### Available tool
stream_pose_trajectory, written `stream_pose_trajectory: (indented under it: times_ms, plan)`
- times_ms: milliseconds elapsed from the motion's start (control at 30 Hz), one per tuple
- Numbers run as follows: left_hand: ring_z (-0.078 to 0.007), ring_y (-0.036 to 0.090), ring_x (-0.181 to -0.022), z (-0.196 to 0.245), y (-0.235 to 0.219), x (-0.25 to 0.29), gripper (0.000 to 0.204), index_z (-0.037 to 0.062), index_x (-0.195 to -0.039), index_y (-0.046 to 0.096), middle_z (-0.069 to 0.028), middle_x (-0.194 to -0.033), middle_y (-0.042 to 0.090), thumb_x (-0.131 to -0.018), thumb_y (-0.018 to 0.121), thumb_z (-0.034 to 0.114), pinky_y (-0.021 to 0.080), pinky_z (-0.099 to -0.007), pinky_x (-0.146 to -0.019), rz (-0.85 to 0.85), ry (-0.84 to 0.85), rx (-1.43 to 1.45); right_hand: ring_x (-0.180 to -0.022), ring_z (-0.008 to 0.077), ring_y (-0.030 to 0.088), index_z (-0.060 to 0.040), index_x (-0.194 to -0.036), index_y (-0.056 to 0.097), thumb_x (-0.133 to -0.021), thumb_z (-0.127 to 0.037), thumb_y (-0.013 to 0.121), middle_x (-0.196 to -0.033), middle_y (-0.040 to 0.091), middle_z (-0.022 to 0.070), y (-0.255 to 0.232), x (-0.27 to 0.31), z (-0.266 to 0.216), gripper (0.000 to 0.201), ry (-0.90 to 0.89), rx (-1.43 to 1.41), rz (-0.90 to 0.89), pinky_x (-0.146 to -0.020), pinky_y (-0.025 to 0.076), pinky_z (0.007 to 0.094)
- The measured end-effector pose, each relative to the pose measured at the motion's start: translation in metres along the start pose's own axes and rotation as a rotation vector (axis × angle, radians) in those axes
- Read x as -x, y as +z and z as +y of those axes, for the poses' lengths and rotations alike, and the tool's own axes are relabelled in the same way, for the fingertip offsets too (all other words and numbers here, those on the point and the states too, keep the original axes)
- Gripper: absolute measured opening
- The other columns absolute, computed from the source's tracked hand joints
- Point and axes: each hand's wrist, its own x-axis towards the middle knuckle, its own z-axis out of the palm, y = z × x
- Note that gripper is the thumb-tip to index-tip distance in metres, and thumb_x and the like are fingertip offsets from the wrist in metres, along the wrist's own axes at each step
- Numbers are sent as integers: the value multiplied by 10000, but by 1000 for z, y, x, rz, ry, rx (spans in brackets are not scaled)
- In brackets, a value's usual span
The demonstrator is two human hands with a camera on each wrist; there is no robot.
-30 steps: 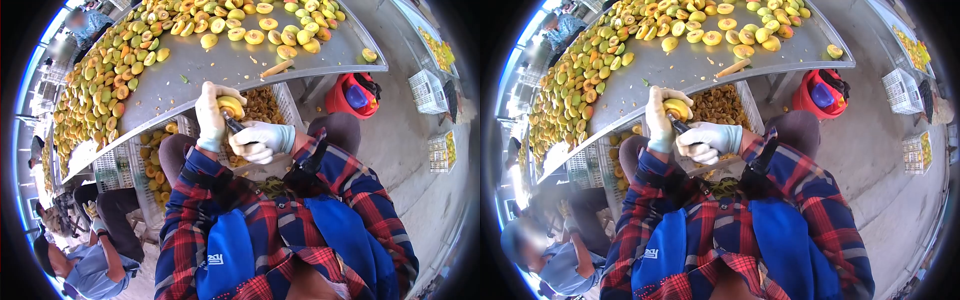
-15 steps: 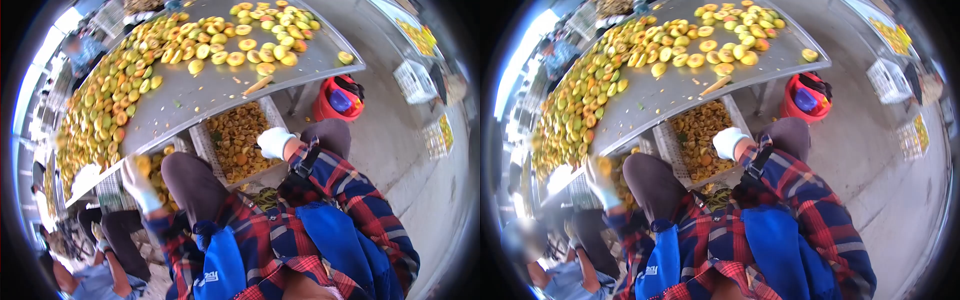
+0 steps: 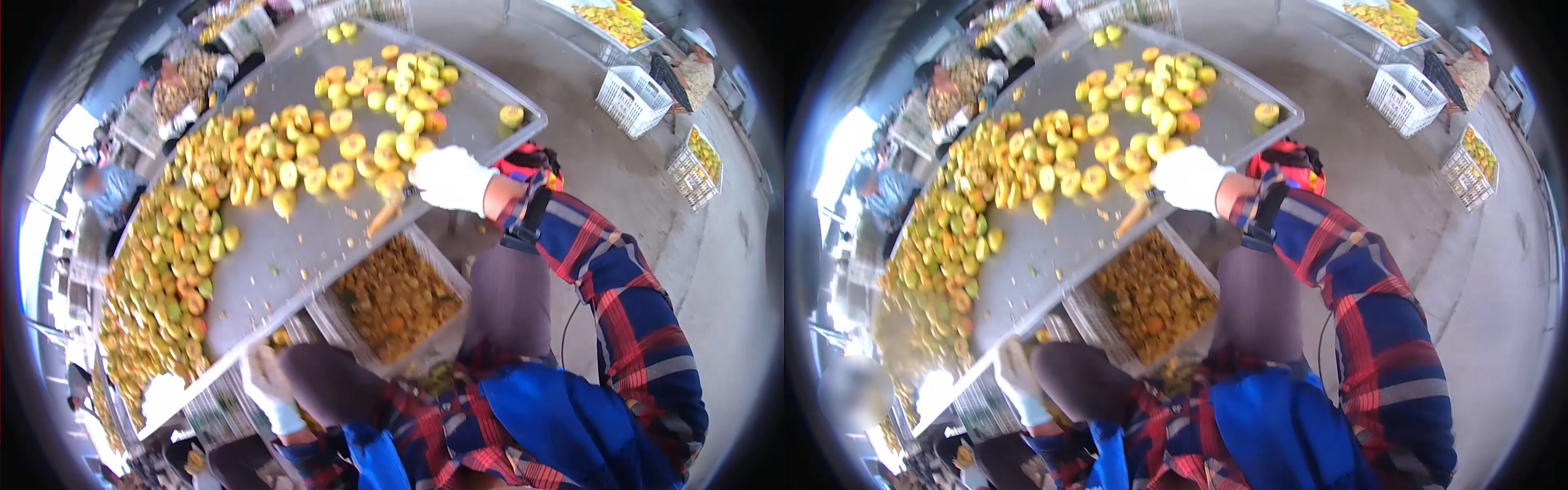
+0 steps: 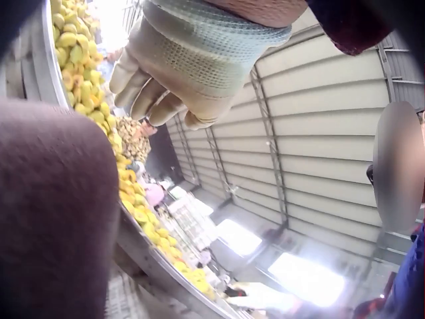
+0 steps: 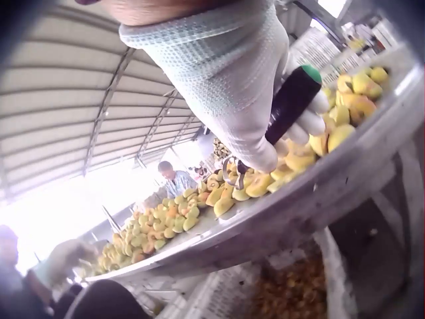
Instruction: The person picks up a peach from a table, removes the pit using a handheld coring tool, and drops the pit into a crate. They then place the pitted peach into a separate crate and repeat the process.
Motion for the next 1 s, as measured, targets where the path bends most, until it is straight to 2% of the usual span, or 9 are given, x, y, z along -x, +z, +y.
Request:
stream_pose_trajectory:
  times_ms: [133, 333, 567, 733, 800, 833, 867, 933, 1000]
  plan:
    - [-328, 637, -918, 30, 51, -20, 139, 23, -959, 661, -156, -964, 669, -872, 646, 130, 499, -387, -854, -144, 282, -32, -650, 318, 651, -100, -709, 700, -723, -155, 619, -674, 643, 113, 14, -12, 21, 99, -100, 25, 148, -573, 520, 442]
    - [-340, 633, -954, 60, 93, -24, 163, 43, -987, 669, -150, -988, 667, -861, 658, 147, 500, -403, -860, -343, 300, 7, -676, 315, 643, -97, -749, 661, -871, -409, 567, -717, 634, 110, 28, -7, 37, 349, -150, -77, -36, -596, 514, 444]
    - [-341, 628, -920, 94, 114, -69, 197, 32, -1014, 659, -152, -976, 659, -878, 639, 174, 497, -405, -838, -480, 292, -54, -663, 312, 682, -100, -803, 674, -841, -206, 564, -714, 667, 98, 39, -37, -10, 158, -225, -135, -61, -536, 538, 426]
    - [-345, 606, -1016, 141, 169, -130, 307, 80, -1133, 628, -150, -1103, 632, -877, 635, 251, 493, -425, -873, -468, 597, -87, -758, 269, 688, -128, -847, 729, -784, -179, 624, -758, 696, 53, 55, -70, -33, 133, -265, 66, -278, -580, 520, 387]
    - [-338, 579, -1095, 154, 205, -153, 397, 104, -1202, 599, -145, -1183, 607, -874, 633, 325, 484, -431, -914, -477, 690, -157, -782, 281, 681, -134, -874, 730, -807, -179, 613, -823, 706, 28, 82, -75, -31, 143, -176, -189, -23, -587, 499, 370]
    - [-331, 563, -1139, 155, 225, -165, 462, 118, -1241, 584, -138, -1227, 593, -860, 639, 374, 473, -432, -946, -464, 725, -173, -853, 289, 671, -124, -926, 717, -821, -187, 597, -888, 705, 49, 113, -85, -29, 171, -186, -207, -88, -695, 514, 374]
    - [-326, 553, -1172, 158, 244, -176, 514, 125, -1282, 564, -140, -1266, 577, -876, 610, 437, 467, -428, -963, -456, 763, -198, -882, 293, 663, -115, -955, 710, -823, -187, 592, -909, 702, 53, 161, -100, -25, 191, -247, -246, 164, -755, 510, 381]
    - [-330, 539, -1209, 198, 261, -191, 582, 123, -1310, 545, -165, -1282, 580, -892, 573, 527, 435, -436, -1002, -623, 566, -227, -917, 301, 653, -99, -940, 717, -818, -186, 591, -914, 699, 46, 156, -102, -31, 196, -282, -265, 434, -871, 491, 422]
    - [-338, 543, -1207, 224, 279, -205, 646, 138, -1336, 527, -160, -1303, 570, -883, 542, 598, 440, -439, -999, -628, 561, -294, -903, 268, 661, -106, -818, 732, -784, -199, 638, -916, 706, 39, 81, -87, -42, 137, -237, 12, -292, -828, 501, 435]
